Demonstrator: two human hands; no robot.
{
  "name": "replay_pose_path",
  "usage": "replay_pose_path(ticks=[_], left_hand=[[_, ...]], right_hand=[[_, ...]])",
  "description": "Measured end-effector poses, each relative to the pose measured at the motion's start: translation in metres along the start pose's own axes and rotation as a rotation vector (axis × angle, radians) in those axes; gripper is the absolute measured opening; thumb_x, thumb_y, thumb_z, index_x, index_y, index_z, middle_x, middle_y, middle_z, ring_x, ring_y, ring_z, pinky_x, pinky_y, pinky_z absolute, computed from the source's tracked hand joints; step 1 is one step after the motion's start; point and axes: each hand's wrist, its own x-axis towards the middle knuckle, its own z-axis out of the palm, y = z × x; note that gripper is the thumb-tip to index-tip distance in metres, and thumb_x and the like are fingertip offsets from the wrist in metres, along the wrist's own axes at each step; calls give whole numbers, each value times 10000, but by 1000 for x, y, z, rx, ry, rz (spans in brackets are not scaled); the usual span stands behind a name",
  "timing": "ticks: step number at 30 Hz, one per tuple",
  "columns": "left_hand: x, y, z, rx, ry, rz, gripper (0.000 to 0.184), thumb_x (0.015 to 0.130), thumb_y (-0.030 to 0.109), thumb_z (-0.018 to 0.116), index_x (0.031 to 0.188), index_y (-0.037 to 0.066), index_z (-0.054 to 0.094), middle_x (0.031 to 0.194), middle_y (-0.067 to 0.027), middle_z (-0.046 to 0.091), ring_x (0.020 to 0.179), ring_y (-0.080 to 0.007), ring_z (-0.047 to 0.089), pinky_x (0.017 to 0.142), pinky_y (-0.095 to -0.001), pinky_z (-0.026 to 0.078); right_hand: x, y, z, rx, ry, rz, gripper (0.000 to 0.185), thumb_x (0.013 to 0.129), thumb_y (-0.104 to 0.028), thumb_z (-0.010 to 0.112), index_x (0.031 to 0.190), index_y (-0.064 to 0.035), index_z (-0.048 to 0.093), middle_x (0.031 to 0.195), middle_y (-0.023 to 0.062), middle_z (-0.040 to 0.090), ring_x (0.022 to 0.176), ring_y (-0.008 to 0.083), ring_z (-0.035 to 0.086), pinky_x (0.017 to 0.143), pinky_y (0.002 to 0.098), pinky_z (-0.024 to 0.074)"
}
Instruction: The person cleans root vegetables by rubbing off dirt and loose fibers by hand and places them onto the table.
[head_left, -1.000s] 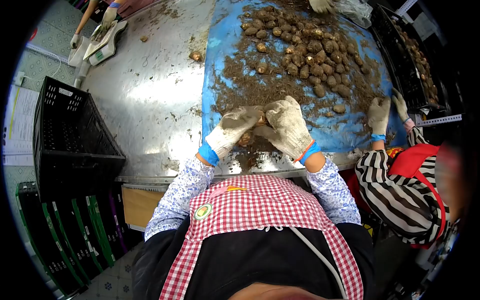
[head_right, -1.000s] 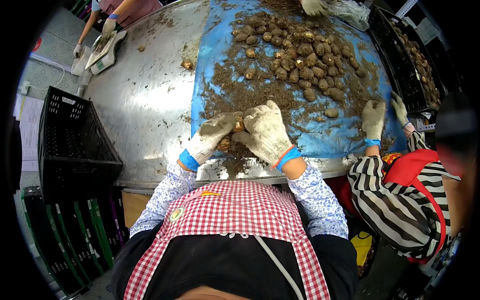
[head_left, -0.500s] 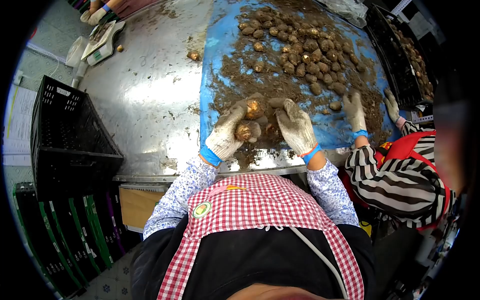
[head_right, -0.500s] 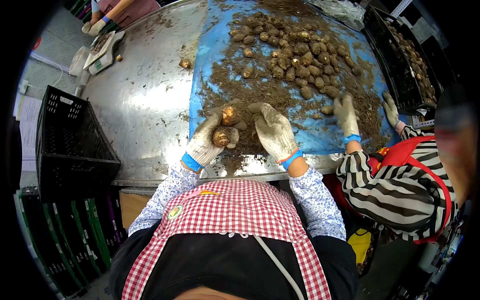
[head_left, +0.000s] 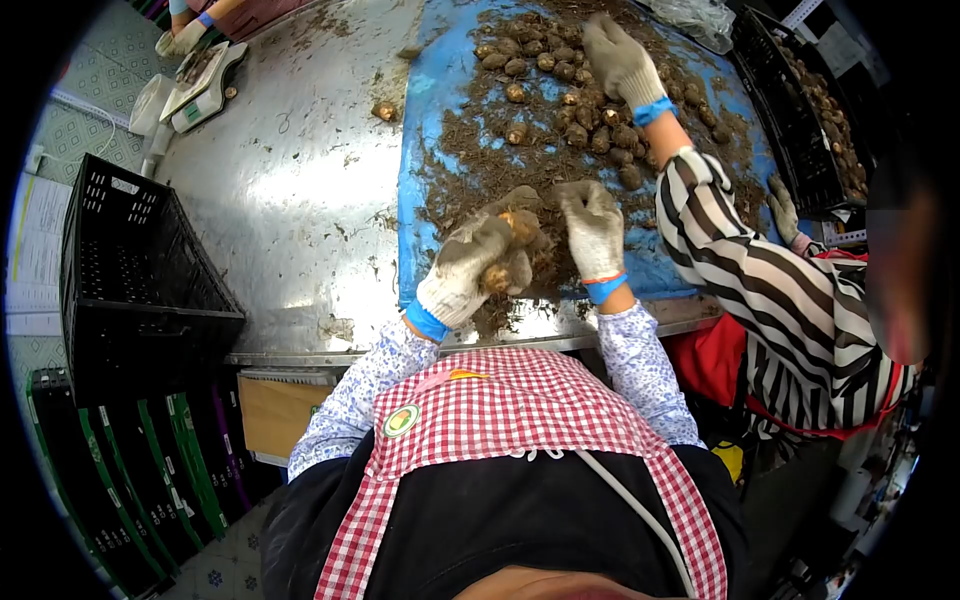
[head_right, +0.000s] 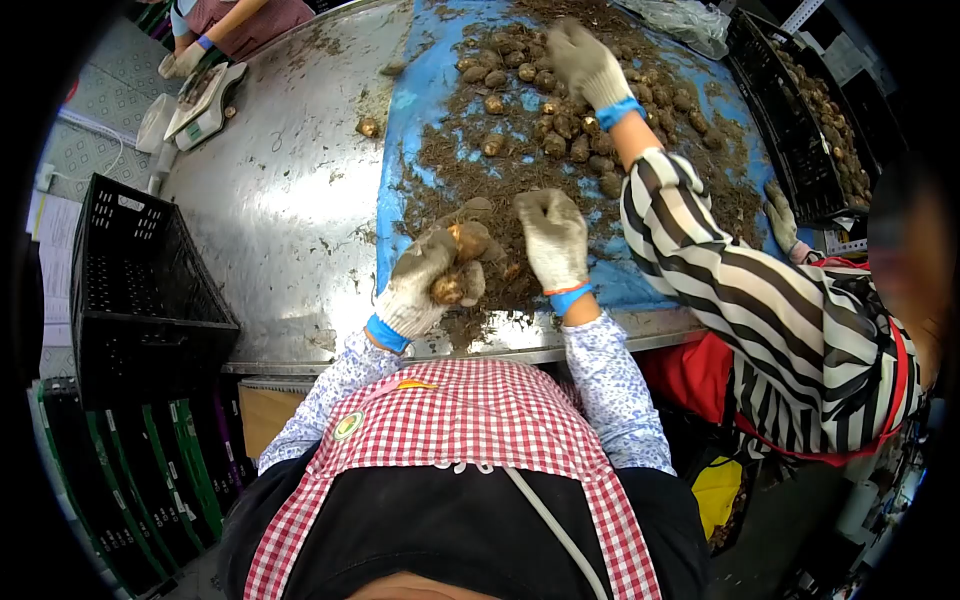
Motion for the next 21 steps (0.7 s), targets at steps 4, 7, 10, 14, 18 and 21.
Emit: replay_pose_path(ticks=[4,7,10,14,18,21], left_hand=[[-1,-1,-5,341,81,85,626,940,293,556,1425,13,275,1200,-170,557,877,-164,611,691,-282,527],[5,-11,-14,252,240,69,680,901,252,621,1440,33,269,1281,-185,497,942,-200,610,760,-296,541],[4,-8,-4,295,149,118,652,885,178,639,1422,37,297,1312,-180,458,1007,-220,595,832,-308,536],[-2,-11,-8,-227,-7,-16,569,876,90,631,1369,33,352,1282,-172,463,1078,-242,568,894,-344,520],[-1,-14,-11,123,78,80,569,884,125,612,1376,51,337,1297,-161,433,1104,-292,546,918,-405,515],[0,-29,-36,-69,-97,68,589,896,195,592,1408,91,321,1307,-130,415,1135,-331,509,952,-436,502]], right_hand=[[-9,-17,-17,526,-158,302,126,875,-94,603,961,-6,632,865,80,656,787,158,617,685,277,516],[-15,-3,-13,913,-268,282,248,849,-85,629,1072,23,614,1034,116,628,949,190,612,791,285,513],[-10,-60,-23,267,-444,-22,227,838,-79,631,1050,1,640,1057,130,616,950,209,605,800,311,502],[-8,-57,-25,318,-408,209,110,832,-80,637,897,7,649,902,117,622,824,190,602,733,317,487],[2,5,-17,-300,-180,-292,84,827,-69,635,830,15,630,846,104,649,780,204,623,726,356,504],[-5,-28,-26,379,-314,216,74,806,-58,659,838,4,635,891,101,660,818,223,634,783,396,505]])
